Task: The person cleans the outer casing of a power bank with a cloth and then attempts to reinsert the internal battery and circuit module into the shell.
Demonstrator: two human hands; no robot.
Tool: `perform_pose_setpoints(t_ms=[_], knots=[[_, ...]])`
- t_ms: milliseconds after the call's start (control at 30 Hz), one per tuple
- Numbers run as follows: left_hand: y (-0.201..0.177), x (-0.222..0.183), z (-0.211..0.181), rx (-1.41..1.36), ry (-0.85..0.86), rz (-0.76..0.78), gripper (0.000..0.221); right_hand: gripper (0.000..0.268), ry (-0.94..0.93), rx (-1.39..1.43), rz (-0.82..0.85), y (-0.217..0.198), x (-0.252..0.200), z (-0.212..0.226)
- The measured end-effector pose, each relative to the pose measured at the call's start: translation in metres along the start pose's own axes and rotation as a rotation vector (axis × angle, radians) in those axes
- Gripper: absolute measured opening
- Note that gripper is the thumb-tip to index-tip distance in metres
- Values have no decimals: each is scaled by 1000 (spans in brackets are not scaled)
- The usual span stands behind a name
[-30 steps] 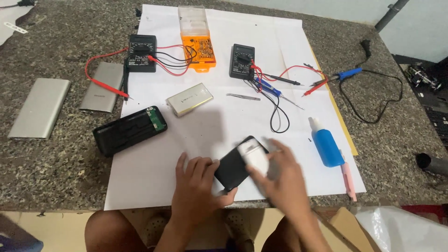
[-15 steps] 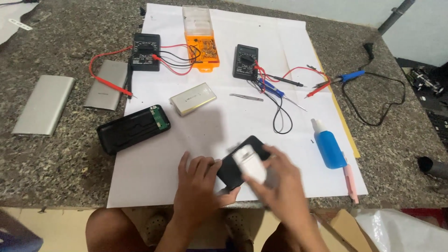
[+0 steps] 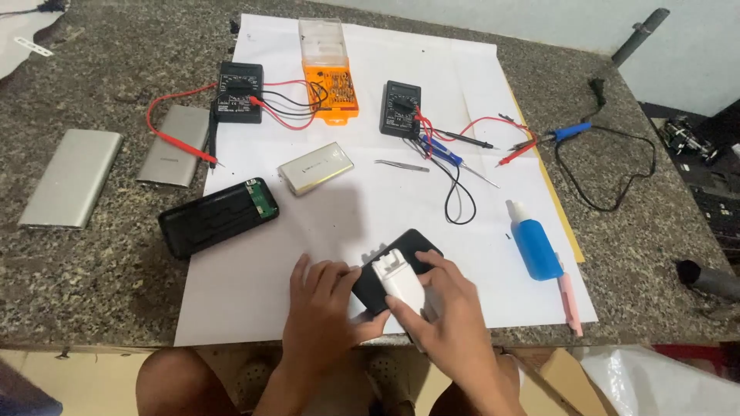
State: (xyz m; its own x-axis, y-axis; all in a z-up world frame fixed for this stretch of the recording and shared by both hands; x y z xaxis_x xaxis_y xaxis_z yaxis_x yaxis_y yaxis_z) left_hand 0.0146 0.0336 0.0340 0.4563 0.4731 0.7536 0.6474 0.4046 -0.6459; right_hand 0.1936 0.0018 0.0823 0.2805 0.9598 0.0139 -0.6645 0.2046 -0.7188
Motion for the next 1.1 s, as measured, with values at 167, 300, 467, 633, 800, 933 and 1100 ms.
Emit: perform_pose_setpoints(t_ms=[167, 300, 467, 633, 800, 933, 1100], knots=[[0, 3, 0, -48, -6, -48, 67, 37, 25, -107, -143, -19, 31, -25], [-8, 7, -1, -57, -28, -33, 65, 33, 291, 60, -268, -20, 38, -41], [-9, 10, 2, -59, -54, -17, 70, 32, 428, 278, -249, -17, 31, -35], [-11, 16, 0, -81, -37, 26, 74, 32, 426, 280, -246, -18, 32, -32], [-4, 14, -1, -32, -48, 214, 75, 33, 322, 177, -207, -13, 34, -30], [0, 14, -1, 41, -31, 214, 74, 42, 235, -65, -205, -7, 39, -31], [10, 5, 6, -62, -87, 166, 68, 34, -77, -32, -120, 12, 27, 1]])
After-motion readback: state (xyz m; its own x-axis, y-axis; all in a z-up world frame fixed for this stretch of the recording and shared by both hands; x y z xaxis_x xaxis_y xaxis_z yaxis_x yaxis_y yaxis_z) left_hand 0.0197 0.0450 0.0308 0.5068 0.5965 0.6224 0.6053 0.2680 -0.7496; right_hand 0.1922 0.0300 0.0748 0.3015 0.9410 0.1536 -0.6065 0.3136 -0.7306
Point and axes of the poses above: each hand's wrist, its own x-axis towards the middle knuckle, its own y-axis out of the palm, z = x × y, the point moved 5 cm from there along x, towards the middle knuckle, and after that the axes turned 14 degrees about y, right-handed, at the moved point
